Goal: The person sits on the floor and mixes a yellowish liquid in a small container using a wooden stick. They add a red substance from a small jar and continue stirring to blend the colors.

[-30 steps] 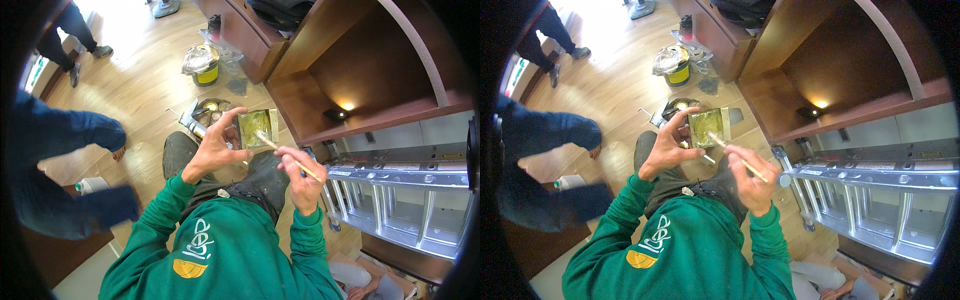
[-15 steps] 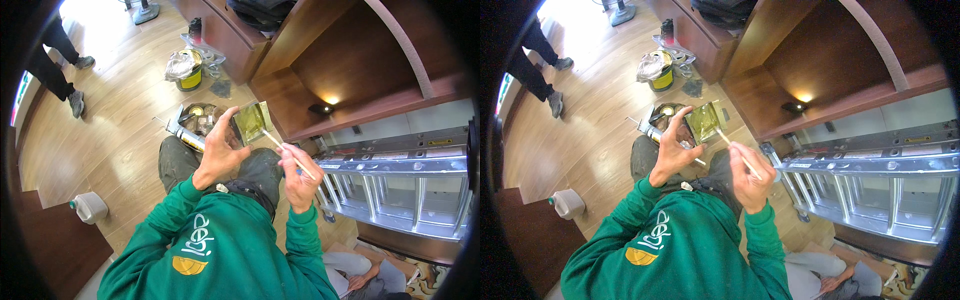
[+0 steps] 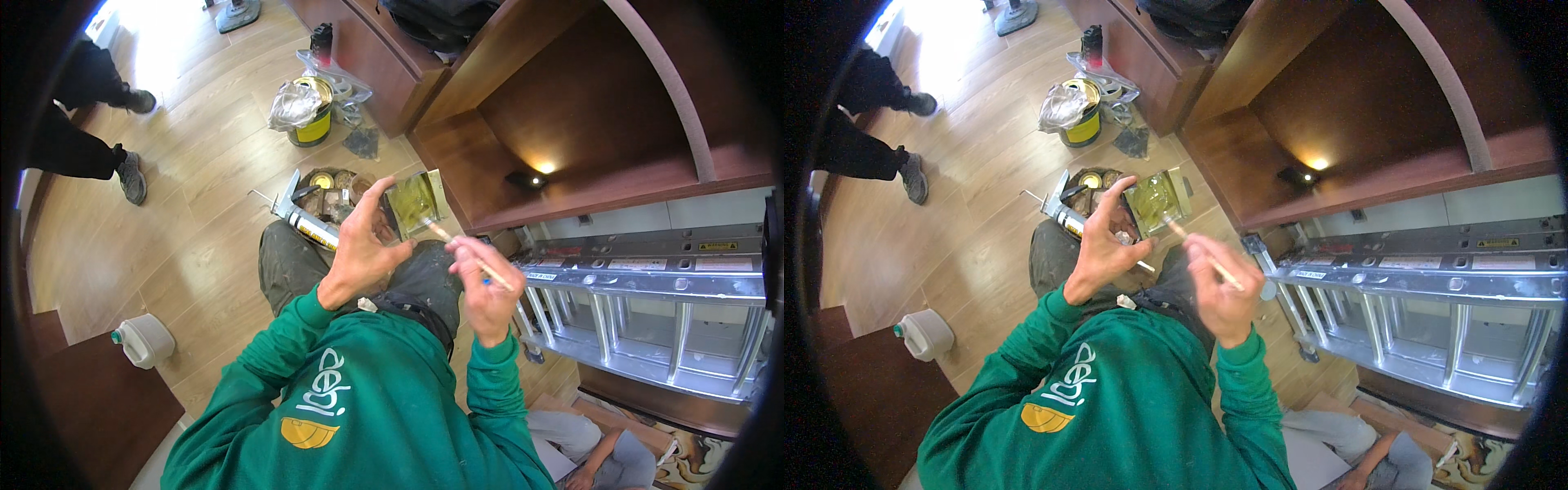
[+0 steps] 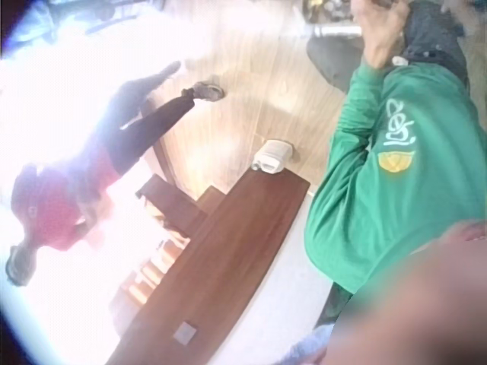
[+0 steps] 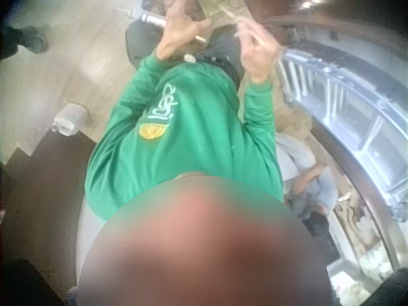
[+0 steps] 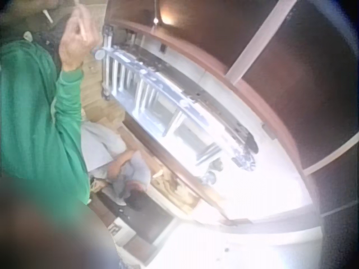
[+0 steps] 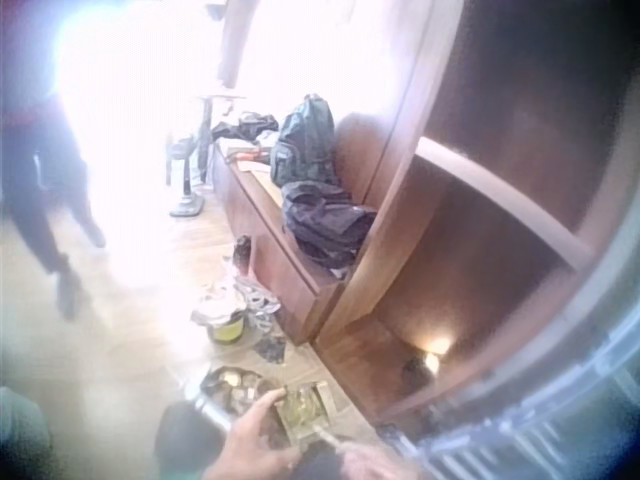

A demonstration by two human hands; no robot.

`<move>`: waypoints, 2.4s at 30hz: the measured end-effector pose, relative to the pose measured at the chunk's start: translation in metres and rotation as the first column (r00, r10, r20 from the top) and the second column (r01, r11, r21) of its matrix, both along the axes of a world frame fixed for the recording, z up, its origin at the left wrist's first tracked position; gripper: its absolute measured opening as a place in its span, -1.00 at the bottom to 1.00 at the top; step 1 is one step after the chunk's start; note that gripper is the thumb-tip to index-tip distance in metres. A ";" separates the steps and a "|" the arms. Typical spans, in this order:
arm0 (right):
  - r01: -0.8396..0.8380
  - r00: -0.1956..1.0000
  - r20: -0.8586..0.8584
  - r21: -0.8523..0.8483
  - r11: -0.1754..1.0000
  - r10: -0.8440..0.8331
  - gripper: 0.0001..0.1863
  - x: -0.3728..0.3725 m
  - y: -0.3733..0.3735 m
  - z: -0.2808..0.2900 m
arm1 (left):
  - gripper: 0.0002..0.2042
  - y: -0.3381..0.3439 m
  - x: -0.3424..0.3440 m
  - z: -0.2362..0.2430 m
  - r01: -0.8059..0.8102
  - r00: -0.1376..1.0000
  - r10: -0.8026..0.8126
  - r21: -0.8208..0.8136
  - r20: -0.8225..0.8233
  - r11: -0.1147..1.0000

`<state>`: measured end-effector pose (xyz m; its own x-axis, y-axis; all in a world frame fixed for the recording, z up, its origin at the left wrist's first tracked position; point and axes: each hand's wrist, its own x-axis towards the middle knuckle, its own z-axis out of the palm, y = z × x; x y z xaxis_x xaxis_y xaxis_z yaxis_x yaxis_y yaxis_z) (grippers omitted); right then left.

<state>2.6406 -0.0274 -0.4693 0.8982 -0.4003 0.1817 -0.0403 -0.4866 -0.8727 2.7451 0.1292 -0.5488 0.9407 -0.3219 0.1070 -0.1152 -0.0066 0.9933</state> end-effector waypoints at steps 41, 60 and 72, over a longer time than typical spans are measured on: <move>-0.242 0.967 0.079 -0.036 0.970 0.244 -0.81 0.002 -0.033 0.000 | -0.15 0.011 0.009 0.003 0.375 0.853 -0.436 -0.244 -0.286 0.894; -0.081 0.991 0.102 -0.048 0.996 0.086 -0.86 0.001 -0.020 -0.016 | -0.12 0.014 0.006 -0.007 0.312 0.949 -0.303 0.118 -0.088 0.943; -0.058 0.995 0.090 0.072 0.996 0.051 -0.86 -0.003 -0.015 -0.022 | -0.13 0.014 0.002 -0.012 0.265 0.961 -0.258 0.060 -0.100 0.962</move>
<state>2.6375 -0.0421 -0.4911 0.9009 -0.3665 0.2325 0.0632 -0.4192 -0.9057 2.7467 0.1434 -0.5613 0.8275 -0.5615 -0.0071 -0.0322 -0.0601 0.9977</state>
